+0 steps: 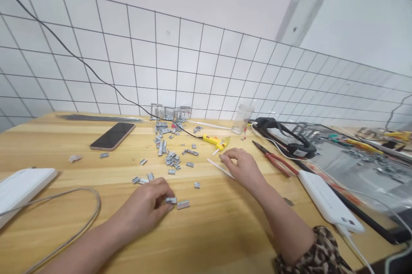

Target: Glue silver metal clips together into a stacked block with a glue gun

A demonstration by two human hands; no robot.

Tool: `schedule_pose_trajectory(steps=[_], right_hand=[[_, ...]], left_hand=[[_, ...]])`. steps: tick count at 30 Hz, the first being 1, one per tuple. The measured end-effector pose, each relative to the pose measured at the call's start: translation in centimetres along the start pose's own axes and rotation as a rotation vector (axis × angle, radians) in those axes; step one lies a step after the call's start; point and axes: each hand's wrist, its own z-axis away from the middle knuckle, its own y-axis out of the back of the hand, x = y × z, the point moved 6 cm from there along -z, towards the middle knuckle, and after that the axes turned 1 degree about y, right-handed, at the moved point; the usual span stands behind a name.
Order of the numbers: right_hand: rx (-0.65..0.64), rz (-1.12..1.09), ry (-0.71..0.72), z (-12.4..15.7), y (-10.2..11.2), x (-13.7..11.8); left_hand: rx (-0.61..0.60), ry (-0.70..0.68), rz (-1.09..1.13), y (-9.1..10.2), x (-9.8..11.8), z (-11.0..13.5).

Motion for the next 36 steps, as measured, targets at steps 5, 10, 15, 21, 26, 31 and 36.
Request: schedule_pose_trajectory(steps=[5, 10, 15, 21, 26, 31, 36], right_hand=[[0.075, 0.041, -0.208, -0.1, 4.6, 5.9], [-0.007, 0.014, -0.263, 1.6, 7.1, 6.6], [-0.271, 0.042, -0.265, 1.7, 4.5, 4.2], [-0.340, 0.115, -0.491, -3.9, -2.0, 5.1], [-0.238, 0.152, -0.648, -6.7, -4.9, 6.1], [-0.164, 0.055, -0.765, -6.7, -5.7, 6.8], [-0.089, -0.243, -0.897, -6.1, -6.2, 8.1]], left_hand=[[-0.019, 0.000, -0.035, -0.3, 0.1, -0.1], [-0.021, -0.004, -0.042, -0.4, -0.1, -0.3], [-0.016, -0.003, -0.057, -0.5, -0.3, -0.3], [-0.012, -0.007, -0.051, -0.5, -0.4, -0.3], [0.014, -0.020, -0.041, -0.5, -0.6, -0.2], [0.026, -0.019, -0.045, -0.4, -0.3, -0.1], [0.028, 0.000, -0.037, -0.2, 0.1, 0.1]])
